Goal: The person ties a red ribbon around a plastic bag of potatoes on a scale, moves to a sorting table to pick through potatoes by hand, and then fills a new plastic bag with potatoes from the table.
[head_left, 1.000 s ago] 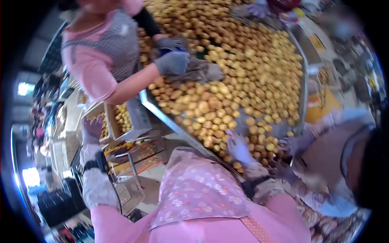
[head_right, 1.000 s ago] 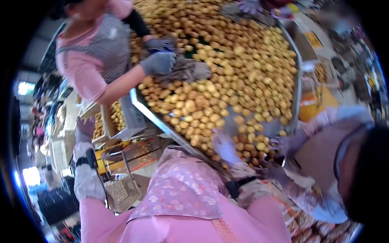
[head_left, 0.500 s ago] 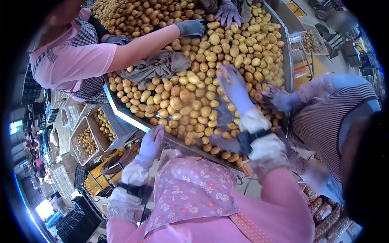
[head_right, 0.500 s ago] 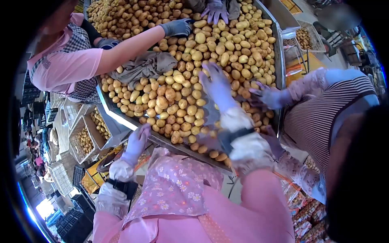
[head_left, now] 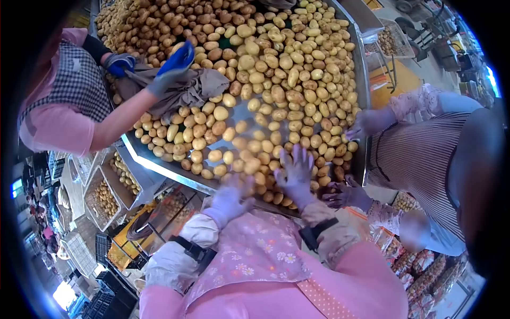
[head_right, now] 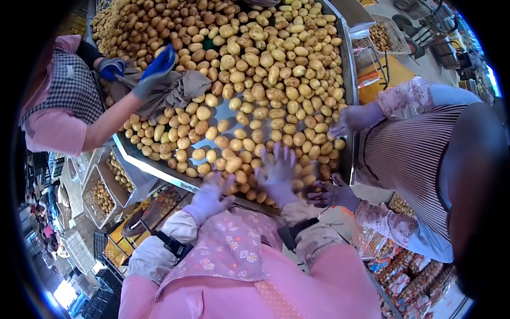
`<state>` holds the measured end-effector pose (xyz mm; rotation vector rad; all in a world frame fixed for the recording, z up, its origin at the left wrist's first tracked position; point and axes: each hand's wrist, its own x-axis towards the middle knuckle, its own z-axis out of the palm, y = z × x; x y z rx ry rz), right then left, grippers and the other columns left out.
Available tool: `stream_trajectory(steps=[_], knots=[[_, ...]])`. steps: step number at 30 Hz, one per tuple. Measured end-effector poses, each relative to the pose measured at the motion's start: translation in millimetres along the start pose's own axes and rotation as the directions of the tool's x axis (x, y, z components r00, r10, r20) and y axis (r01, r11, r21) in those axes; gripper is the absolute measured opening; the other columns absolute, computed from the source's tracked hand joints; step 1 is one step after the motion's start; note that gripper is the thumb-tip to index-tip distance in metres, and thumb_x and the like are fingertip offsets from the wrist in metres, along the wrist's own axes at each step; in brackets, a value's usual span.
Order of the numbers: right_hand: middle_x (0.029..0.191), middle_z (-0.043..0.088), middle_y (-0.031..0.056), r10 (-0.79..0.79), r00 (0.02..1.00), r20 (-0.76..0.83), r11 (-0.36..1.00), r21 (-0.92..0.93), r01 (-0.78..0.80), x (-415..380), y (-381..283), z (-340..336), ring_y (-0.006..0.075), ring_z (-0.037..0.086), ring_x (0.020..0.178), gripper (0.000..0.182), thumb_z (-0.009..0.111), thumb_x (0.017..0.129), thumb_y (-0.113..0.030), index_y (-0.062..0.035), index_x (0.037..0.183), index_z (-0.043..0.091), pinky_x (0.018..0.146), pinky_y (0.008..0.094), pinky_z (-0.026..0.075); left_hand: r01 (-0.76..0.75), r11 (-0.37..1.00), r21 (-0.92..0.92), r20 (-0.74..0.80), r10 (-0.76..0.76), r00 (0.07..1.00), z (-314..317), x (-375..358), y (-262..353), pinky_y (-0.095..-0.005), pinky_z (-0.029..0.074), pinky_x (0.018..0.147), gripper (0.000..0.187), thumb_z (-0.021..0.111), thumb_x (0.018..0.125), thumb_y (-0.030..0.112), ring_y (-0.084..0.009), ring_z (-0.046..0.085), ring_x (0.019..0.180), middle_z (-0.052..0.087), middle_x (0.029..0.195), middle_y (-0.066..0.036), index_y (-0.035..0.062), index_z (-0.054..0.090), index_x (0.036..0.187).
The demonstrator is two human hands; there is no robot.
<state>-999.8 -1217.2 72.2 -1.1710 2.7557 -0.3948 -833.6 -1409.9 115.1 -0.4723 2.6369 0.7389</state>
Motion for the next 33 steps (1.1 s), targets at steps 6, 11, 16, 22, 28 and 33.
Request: stream_trajectory(steps=[6, 11, 16, 22, 28, 33], knots=[[0.141, 0.049, 0.0104, -0.380, 0.904, 0.198, 0.924, 0.117, 0.363, -35, 52, -23, 0.0328, 0.047, 0.126, 0.048, 0.069, 0.082, -0.028, -0.0151, 0.127, 0.059, 0.101, 0.0495, 0.040, -0.330, 0.933, -0.144, 0.209, 0.355, 0.911, 3, 10, -22, -0.0451, 0.032, 0.111, 0.032, 0.059, 0.089, 0.030, -0.0287, 0.042, 0.134, 0.055, 0.137, -0.007, 0.0207, 0.068, 0.118], [0.134, 0.051, 0.0173, 0.201, 0.973, 0.117, 0.890, 0.394, -0.232, 11, 46, -14, 0.0350, 0.051, 0.121, 0.043, 0.068, 0.084, -0.026, -0.0136, 0.124, 0.060, 0.096, 0.0483, 0.044, -0.042, 0.994, 0.105, 0.134, 0.028, 0.991, -13, -5, -77, -0.0468, 0.017, 0.119, 0.029, 0.057, 0.090, 0.031, -0.0281, 0.039, 0.138, 0.054, 0.140, -0.007, 0.0189, 0.071, 0.113], [0.127, 0.055, 0.0104, -0.202, 0.957, -0.209, 0.965, 0.123, 0.230, 39, -25, -16, 0.0382, 0.055, 0.114, 0.033, 0.064, 0.085, -0.027, -0.0125, 0.115, 0.061, 0.087, 0.0465, 0.050, 0.090, 0.989, 0.118, -0.091, -0.080, 0.993, -29, -24, -96, -0.0483, 0.022, 0.117, 0.033, 0.058, 0.089, 0.028, -0.0323, 0.042, 0.135, 0.056, 0.136, -0.012, 0.0123, 0.069, 0.116], [0.102, 0.063, 0.0148, -0.003, 0.986, 0.166, 0.930, 0.363, -0.058, 72, 24, -3, 0.0347, 0.064, 0.090, 0.024, 0.056, 0.093, -0.031, -0.0096, 0.102, 0.063, 0.080, 0.0427, 0.053, 0.023, 0.999, 0.024, -0.270, -0.016, 0.963, -30, -47, -122, -0.0484, 0.029, 0.114, 0.032, 0.057, 0.090, 0.022, -0.0341, 0.049, 0.127, 0.062, 0.125, -0.013, 0.0083, 0.067, 0.117], [0.104, 0.066, 0.0155, 0.195, 0.959, -0.207, 0.901, 0.425, -0.091, 219, 48, -40, 0.0356, 0.065, 0.084, 0.026, 0.058, 0.091, -0.034, -0.0087, 0.097, 0.065, 0.078, 0.0454, 0.052, 0.059, 0.993, -0.098, -0.419, -0.095, 0.903, -54, -7, -113, -0.0459, 0.040, 0.105, 0.031, 0.059, 0.089, 0.020, -0.0335, 0.053, 0.120, 0.062, 0.124, -0.012, 0.0095, 0.067, 0.117], [0.142, 0.044, 0.0153, -0.084, 0.996, -0.027, 0.968, -0.238, 0.076, 213, -35, -8, 0.0411, 0.053, 0.113, 0.059, 0.060, 0.085, -0.047, -0.0166, 0.135, 0.052, 0.091, 0.0554, 0.044, 0.085, 0.988, -0.131, -0.412, -0.132, 0.902, -68, 70, -102, -0.0438, 0.046, 0.097, 0.037, 0.060, 0.088, 0.022, -0.0333, 0.057, 0.114, 0.060, 0.126, -0.012, 0.0148, 0.063, 0.123]])
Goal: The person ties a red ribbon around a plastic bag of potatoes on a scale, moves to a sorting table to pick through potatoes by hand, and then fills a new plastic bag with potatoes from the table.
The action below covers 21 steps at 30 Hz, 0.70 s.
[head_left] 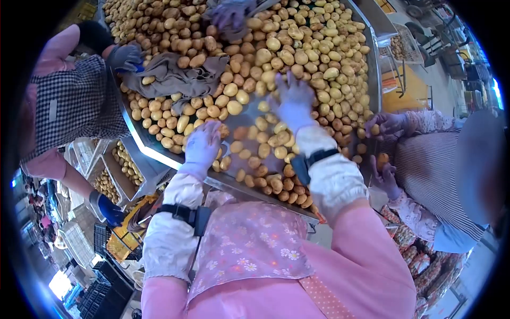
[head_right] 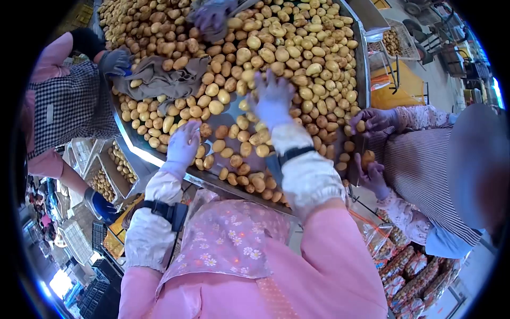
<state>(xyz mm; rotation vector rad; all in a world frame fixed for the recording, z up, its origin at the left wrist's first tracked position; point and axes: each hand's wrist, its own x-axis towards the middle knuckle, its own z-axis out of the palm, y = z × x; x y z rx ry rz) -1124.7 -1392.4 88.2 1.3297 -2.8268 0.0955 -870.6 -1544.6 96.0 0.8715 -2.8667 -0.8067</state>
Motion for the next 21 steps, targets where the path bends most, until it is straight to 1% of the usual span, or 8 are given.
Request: stream_trajectory(steps=[3, 7, 10, 14, 16, 17, 20, 21], knots=[[0.147, 0.038, 0.0189, -0.211, 0.977, 0.040, 0.953, 0.232, 0.196, -79, 6, 2, 0.0448, 0.040, 0.131, 0.059, 0.069, 0.082, -0.046, -0.0297, 0.136, 0.052, 0.107, 0.0555, 0.035, -0.165, 0.965, 0.203, 0.145, 0.138, 0.980, 38, -3, 2, -0.0457, 0.048, 0.093, 0.035, 0.062, 0.085, 0.020, -0.0335, 0.059, 0.108, 0.060, 0.122, -0.014, 0.0131, 0.064, 0.119], [0.146, 0.042, 0.0169, 0.243, 0.969, -0.039, 0.923, 0.318, -0.218, -176, 6, 22, 0.0436, 0.036, 0.134, 0.064, 0.069, 0.083, -0.037, -0.0170, 0.140, 0.048, 0.110, 0.0572, 0.029, -0.161, 0.906, 0.392, 0.434, -0.027, 0.900, 33, -19, 40, -0.0451, 0.051, 0.081, 0.025, 0.067, 0.081, 0.020, -0.0304, 0.060, 0.099, 0.056, 0.107, -0.012, 0.0149, 0.061, 0.105], [0.143, 0.046, 0.0172, -0.202, 0.977, 0.067, 0.933, 0.317, 0.171, -245, 3, -3, 0.0404, 0.040, 0.133, 0.057, 0.066, 0.083, -0.032, -0.0127, 0.134, 0.053, 0.103, 0.0552, 0.037, -0.166, 0.905, 0.391, 0.466, -0.040, 0.884, 53, -30, 39, -0.0435, 0.051, 0.081, 0.032, 0.069, 0.080, 0.022, -0.0323, 0.060, 0.101, 0.055, 0.110, -0.012, 0.0163, 0.058, 0.110], [0.141, 0.047, 0.0163, -0.127, 0.968, 0.218, 0.906, 0.422, 0.024, -272, 38, -19, 0.0413, 0.044, 0.127, 0.052, 0.066, 0.082, -0.027, -0.0127, 0.130, 0.055, 0.101, 0.0544, 0.039, -0.016, 0.974, 0.226, 0.472, -0.095, 0.877, 44, -21, 38, -0.0458, 0.052, 0.079, 0.030, 0.062, 0.086, 0.029, -0.0364, 0.065, 0.091, 0.059, 0.106, -0.017, 0.0136, 0.056, 0.111], [0.141, 0.048, 0.0142, 0.184, 0.974, 0.129, 0.936, 0.279, -0.213, -280, 46, -5, 0.0416, 0.048, 0.122, 0.049, 0.067, 0.080, -0.024, -0.0139, 0.127, 0.057, 0.099, 0.0541, 0.040, 0.027, 0.987, 0.159, 0.434, -0.095, 0.896, 37, -24, 35, -0.0465, 0.052, 0.080, 0.027, 0.057, 0.090, 0.032, -0.0376, 0.066, 0.090, 0.063, 0.106, -0.019, 0.0108, 0.057, 0.106], [0.138, 0.049, 0.0145, 0.288, 0.956, -0.065, 0.940, 0.210, -0.269, -276, 38, -3, 0.0396, 0.048, 0.122, 0.048, 0.067, 0.080, -0.023, -0.0131, 0.126, 0.057, 0.098, 0.0536, 0.040, 0.113, 0.992, 0.054, 0.380, -0.125, 0.917, 38, -33, 26, -0.0466, 0.052, 0.080, 0.029, 0.055, 0.090, 0.034, -0.0372, 0.066, 0.092, 0.065, 0.104, -0.019, 0.0107, 0.058, 0.108], [0.135, 0.051, 0.0155, 0.109, 0.986, 0.127, 0.946, 0.292, -0.142, -258, 20, -17, 0.0372, 0.048, 0.122, 0.042, 0.066, 0.082, -0.021, -0.0122, 0.123, 0.060, 0.099, 0.0542, 0.039, 0.217, 0.974, -0.070, 0.306, -0.186, 0.934, 58, -62, -16, -0.0456, 0.052, 0.083, 0.035, 0.055, 0.091, 0.036, -0.0368, 0.066, 0.096, 0.068, 0.103, -0.018, 0.0075, 0.059, 0.113], [0.132, 0.053, 0.0150, 0.021, 0.998, 0.058, 0.915, 0.400, -0.043, -256, 19, -9, 0.0373, 0.049, 0.121, 0.035, 0.064, 0.084, -0.020, -0.0127, 0.119, 0.062, 0.099, 0.0535, 0.039, 0.065, 0.997, -0.042, 0.118, -0.059, 0.991, 74, -78, -40, -0.0452, 0.052, 0.082, 0.033, 0.055, 0.093, 0.034, -0.0399, 0.065, 0.094, 0.068, 0.100, -0.020, 0.0066, 0.060, 0.110]])
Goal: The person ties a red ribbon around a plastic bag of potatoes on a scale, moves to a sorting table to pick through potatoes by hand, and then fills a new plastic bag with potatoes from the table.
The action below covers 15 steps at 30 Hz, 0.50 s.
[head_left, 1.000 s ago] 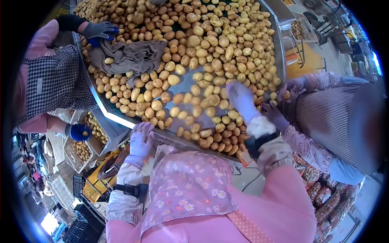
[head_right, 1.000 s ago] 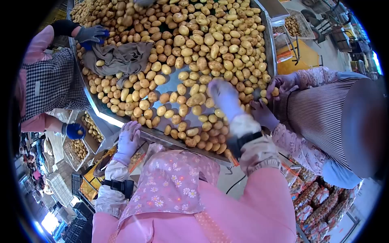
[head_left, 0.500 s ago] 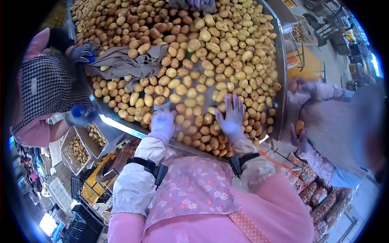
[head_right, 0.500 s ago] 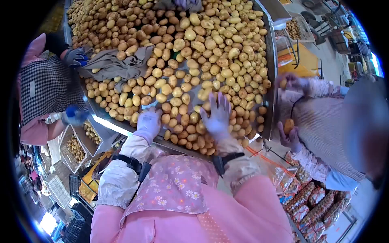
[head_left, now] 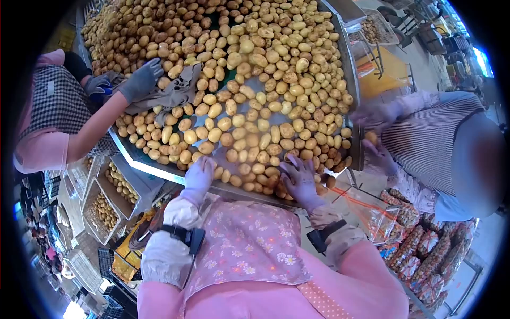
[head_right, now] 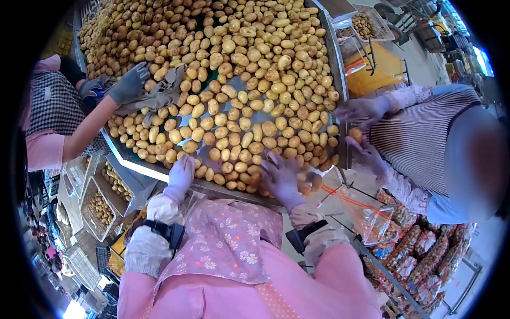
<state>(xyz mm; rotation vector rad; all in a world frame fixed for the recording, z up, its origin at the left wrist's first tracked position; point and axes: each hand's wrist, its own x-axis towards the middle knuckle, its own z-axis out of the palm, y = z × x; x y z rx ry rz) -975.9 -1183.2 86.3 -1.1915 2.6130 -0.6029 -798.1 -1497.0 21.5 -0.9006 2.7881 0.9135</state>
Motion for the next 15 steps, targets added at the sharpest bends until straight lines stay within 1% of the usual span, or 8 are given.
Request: stream_trajectory(steps=[2, 3, 4, 6, 7, 9, 11, 15], knots=[[0.133, 0.053, 0.0144, -0.011, 0.989, -0.147, 0.999, 0.043, 0.017, 36, -3, 3, 0.0372, 0.050, 0.121, 0.034, 0.064, 0.085, -0.021, -0.0132, 0.118, 0.063, 0.099, 0.0528, 0.040, -0.317, 0.940, 0.123, -0.324, 0.340, 0.883, 0, -2, -8, -0.0402, 0.051, 0.068, 0.036, 0.048, 0.099, 0.040, -0.0346, 0.064, 0.079, 0.067, 0.089, -0.018, 0.0059, 0.061, 0.096], [0.133, 0.054, 0.0138, -0.020, 0.961, -0.276, 0.996, 0.081, 0.044, 58, -4, 5, 0.0371, 0.051, 0.120, 0.033, 0.064, 0.086, -0.021, -0.0137, 0.118, 0.064, 0.099, 0.0520, 0.040, -0.312, 0.941, 0.127, -0.324, 0.337, 0.884, -8, -4, -3, -0.0402, 0.051, 0.068, 0.036, 0.048, 0.099, 0.040, -0.0346, 0.064, 0.079, 0.067, 0.089, -0.018, 0.0059, 0.061, 0.096], [0.133, 0.053, 0.0143, 0.025, 0.956, -0.291, 0.982, 0.188, 0.032, 82, -2, 11, 0.0380, 0.051, 0.120, 0.033, 0.063, 0.086, -0.021, -0.0133, 0.118, 0.064, 0.099, 0.0512, 0.040, -0.069, 0.925, -0.373, -0.143, 0.017, 0.990, -21, -6, 5, -0.0365, 0.048, 0.063, 0.040, 0.043, 0.101, 0.043, -0.0282, 0.060, 0.073, 0.065, 0.087, -0.015, 0.0079, 0.059, 0.091], [0.134, 0.053, 0.0149, 0.056, 0.950, -0.306, 0.955, 0.295, 0.038, 137, 2, 24, 0.0389, 0.051, 0.120, 0.033, 0.063, 0.086, -0.021, -0.0129, 0.118, 0.064, 0.100, 0.0505, 0.040, 0.548, 0.219, -0.807, 0.443, -0.388, 0.808, -72, -5, 60, -0.0280, 0.038, 0.056, 0.050, 0.031, 0.103, 0.053, -0.0148, 0.047, 0.065, 0.057, 0.087, -0.007, 0.0127, 0.055, 0.088], [0.134, 0.053, 0.0144, 0.079, 0.964, -0.254, 0.929, 0.370, 0.021, 164, 1, 31, 0.0384, 0.052, 0.119, 0.034, 0.063, 0.086, -0.021, -0.0129, 0.120, 0.063, 0.099, 0.0504, 0.041, 0.541, 0.218, -0.812, 0.433, -0.397, 0.810, -74, -6, 69, -0.0280, 0.038, 0.056, 0.050, 0.031, 0.103, 0.053, -0.0148, 0.047, 0.065, 0.057, 0.087, -0.007, 0.0127, 0.055, 0.088], [0.134, 0.053, 0.0139, 0.085, 0.978, -0.190, 0.894, 0.448, 0.009, 182, -18, 46, 0.0378, 0.052, 0.118, 0.036, 0.063, 0.086, -0.021, -0.0130, 0.121, 0.062, 0.098, 0.0503, 0.042, 0.364, -0.153, -0.919, 0.394, -0.283, 0.875, -75, -12, 75, -0.0300, 0.041, 0.058, 0.049, 0.032, 0.102, 0.056, -0.0176, 0.050, 0.068, 0.058, 0.092, -0.008, 0.0129, 0.055, 0.096], [0.133, 0.054, 0.0114, -0.103, 0.956, -0.273, 0.985, -0.159, 0.061, 183, -47, 57, 0.0351, 0.054, 0.116, 0.039, 0.064, 0.085, -0.021, -0.0137, 0.123, 0.061, 0.097, 0.0500, 0.043, 0.368, -0.256, -0.894, 0.416, -0.164, 0.895, -81, -17, 74, -0.0326, 0.046, 0.065, 0.057, 0.026, 0.101, 0.061, -0.0208, 0.053, 0.074, 0.060, 0.102, -0.010, 0.0121, 0.055, 0.106], [0.132, 0.054, 0.0106, -0.150, 0.988, 0.049, 0.984, 0.105, 0.144, 142, -58, 78, 0.0346, 0.052, 0.116, 0.038, 0.065, 0.085, -0.022, -0.0155, 0.122, 0.062, 0.099, 0.0500, 0.040, 0.374, -0.424, -0.825, 0.443, -0.074, 0.893, -96, -31, 75, -0.0342, 0.050, 0.075, 0.066, 0.028, 0.099, 0.064, -0.0229, 0.057, 0.088, 0.060, 0.115, -0.011, 0.0111, 0.051, 0.130]])
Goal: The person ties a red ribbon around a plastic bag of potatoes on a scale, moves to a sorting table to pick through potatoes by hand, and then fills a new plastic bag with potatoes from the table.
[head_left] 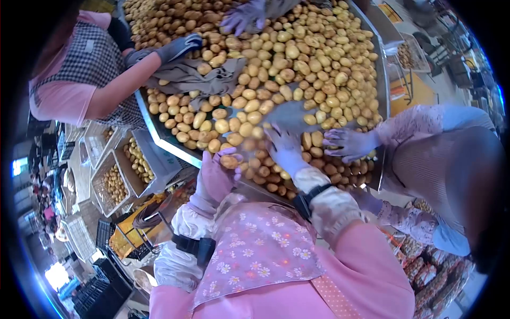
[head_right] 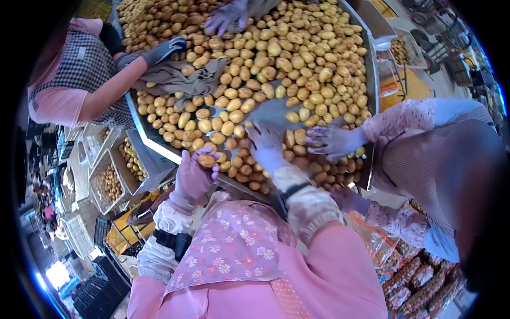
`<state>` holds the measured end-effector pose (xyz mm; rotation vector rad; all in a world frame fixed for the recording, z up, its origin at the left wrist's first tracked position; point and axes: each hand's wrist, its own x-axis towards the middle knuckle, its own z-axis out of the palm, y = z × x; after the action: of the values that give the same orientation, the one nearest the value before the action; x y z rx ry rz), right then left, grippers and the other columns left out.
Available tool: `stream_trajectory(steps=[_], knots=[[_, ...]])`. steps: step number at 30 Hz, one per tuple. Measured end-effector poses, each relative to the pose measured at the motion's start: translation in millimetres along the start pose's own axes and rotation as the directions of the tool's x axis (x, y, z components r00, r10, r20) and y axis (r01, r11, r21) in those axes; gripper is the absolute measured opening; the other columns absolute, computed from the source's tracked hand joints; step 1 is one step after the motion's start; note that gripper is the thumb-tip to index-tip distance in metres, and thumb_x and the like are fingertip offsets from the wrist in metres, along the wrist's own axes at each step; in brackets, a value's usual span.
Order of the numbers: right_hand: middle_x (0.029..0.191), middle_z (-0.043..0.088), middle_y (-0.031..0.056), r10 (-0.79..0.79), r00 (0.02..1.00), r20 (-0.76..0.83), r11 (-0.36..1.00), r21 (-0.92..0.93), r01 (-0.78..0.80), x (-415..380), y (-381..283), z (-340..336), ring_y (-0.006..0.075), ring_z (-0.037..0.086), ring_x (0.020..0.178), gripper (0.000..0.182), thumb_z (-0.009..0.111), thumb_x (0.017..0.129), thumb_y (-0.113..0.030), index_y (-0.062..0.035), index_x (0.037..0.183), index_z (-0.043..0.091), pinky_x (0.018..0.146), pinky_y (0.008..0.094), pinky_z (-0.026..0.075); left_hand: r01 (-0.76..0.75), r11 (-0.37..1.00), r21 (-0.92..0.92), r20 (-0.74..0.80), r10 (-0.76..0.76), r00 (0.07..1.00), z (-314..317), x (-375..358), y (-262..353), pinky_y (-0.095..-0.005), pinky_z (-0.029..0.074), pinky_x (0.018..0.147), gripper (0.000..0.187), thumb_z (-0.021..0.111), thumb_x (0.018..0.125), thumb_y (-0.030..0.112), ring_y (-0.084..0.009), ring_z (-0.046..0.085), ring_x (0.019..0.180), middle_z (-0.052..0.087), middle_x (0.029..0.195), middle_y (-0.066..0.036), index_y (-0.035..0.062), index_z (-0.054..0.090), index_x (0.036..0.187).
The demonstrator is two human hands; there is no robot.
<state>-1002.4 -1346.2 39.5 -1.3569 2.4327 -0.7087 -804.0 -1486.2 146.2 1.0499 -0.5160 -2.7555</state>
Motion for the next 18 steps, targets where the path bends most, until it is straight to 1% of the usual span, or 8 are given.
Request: stream_trajectory(steps=[3, 8, 10, 11, 12, 13, 14, 18], knots=[[0.129, 0.056, 0.0116, -0.165, 0.986, 0.036, 0.984, -0.054, 0.167, -31, -6, -19, 0.0350, 0.053, 0.114, 0.034, 0.065, 0.086, -0.024, -0.0140, 0.118, 0.064, 0.098, 0.0498, 0.041, -0.015, 0.999, -0.046, -0.012, 0.015, 1.000, -3, -10, 0, -0.0347, 0.050, 0.078, 0.066, 0.028, 0.099, 0.064, -0.0234, 0.057, 0.090, 0.059, 0.117, -0.011, 0.0110, 0.050, 0.133], [0.122, 0.058, 0.0139, -0.094, 0.982, -0.163, 0.989, 0.099, 0.111, -34, -45, -37, 0.0380, 0.054, 0.113, 0.040, 0.065, 0.086, -0.021, -0.0084, 0.124, 0.059, 0.094, 0.0476, 0.044, 0.011, 0.995, -0.103, 0.026, -0.009, 1.000, -8, -11, -7, -0.0364, 0.050, 0.083, 0.067, 0.029, 0.100, 0.063, -0.0240, 0.057, 0.094, 0.058, 0.118, -0.011, 0.0094, 0.049, 0.134], [0.125, 0.057, 0.0162, -0.097, 0.992, 0.077, 0.810, 0.585, 0.034, -33, -83, -56, 0.0378, 0.052, 0.118, 0.047, 0.064, 0.089, -0.027, -0.0084, 0.131, 0.054, 0.099, 0.0454, 0.044, 0.019, 0.996, -0.092, 0.057, -0.014, 0.998, 0, -8, -21, -0.0344, 0.050, 0.084, 0.059, 0.029, 0.103, 0.056, -0.0220, 0.058, 0.094, 0.059, 0.117, -0.006, 0.0103, 0.050, 0.134], [0.126, 0.056, 0.0174, -0.162, 0.985, 0.066, 0.848, 0.520, 0.105, -36, -96, -57, 0.0388, 0.053, 0.117, 0.050, 0.064, 0.090, -0.028, -0.0080, 0.134, 0.051, 0.097, 0.0451, 0.045, -0.100, 0.971, 0.217, 0.069, 0.087, 0.994, 5, -1, -35, -0.0324, 0.050, 0.082, 0.056, 0.030, 0.103, 0.054, -0.0192, 0.058, 0.091, 0.060, 0.112, -0.005, 0.0103, 0.052, 0.130], [0.127, 0.056, 0.0186, -0.226, 0.972, 0.062, 0.875, 0.452, 0.174, -40, -103, -58, 0.0397, 0.054, 0.116, 0.054, 0.063, 0.090, -0.029, -0.0075, 0.137, 0.047, 0.096, 0.0448, 0.046, -0.214, 0.839, 0.500, 0.109, 0.184, 0.977, 7, 2, -44, -0.0304, 0.050, 0.079, 0.053, 0.031, 0.103, 0.052, -0.0163, 0.058, 0.089, 0.061, 0.107, -0.004, 0.0103, 0.054, 0.127], [0.119, 0.060, 0.0185, -0.078, 0.961, 0.266, 0.919, 0.392, -0.034, -47, -91, -42, 0.0398, 0.060, 0.106, 0.048, 0.061, 0.091, -0.032, -0.0079, 0.132, 0.050, 0.088, 0.0455, 0.050, 0.231, 0.910, 0.345, -0.098, -0.210, 0.973, 10, -7, -38, -0.0276, 0.051, 0.077, 0.048, 0.034, 0.102, 0.050, -0.0121, 0.058, 0.085, 0.061, 0.099, -0.003, 0.0104, 0.058, 0.117], [0.119, 0.060, 0.0185, -0.074, 0.964, 0.255, 0.922, 0.386, -0.031, -54, -85, -35, 0.0398, 0.060, 0.106, 0.048, 0.061, 0.091, -0.032, -0.0079, 0.132, 0.050, 0.088, 0.0455, 0.050, 0.234, 0.901, 0.365, -0.219, -0.161, 0.962, 30, -7, -45, -0.0244, 0.045, 0.066, 0.057, 0.030, 0.101, 0.060, -0.0122, 0.059, 0.077, 0.063, 0.086, -0.003, 0.0093, 0.056, 0.102], [0.100, 0.065, 0.0174, 0.043, 0.975, 0.220, 0.917, 0.378, -0.125, -55, -73, -34, 0.0386, 0.065, 0.089, 0.033, 0.058, 0.094, -0.035, -0.0109, 0.116, 0.058, 0.076, 0.0463, 0.052, 0.166, 0.796, 0.582, -0.020, -0.190, 0.982, -11, 12, -50, -0.0262, 0.047, 0.065, 0.053, 0.036, 0.102, 0.056, -0.0135, 0.061, 0.081, 0.064, 0.092, -0.004, 0.0087, 0.057, 0.113]])
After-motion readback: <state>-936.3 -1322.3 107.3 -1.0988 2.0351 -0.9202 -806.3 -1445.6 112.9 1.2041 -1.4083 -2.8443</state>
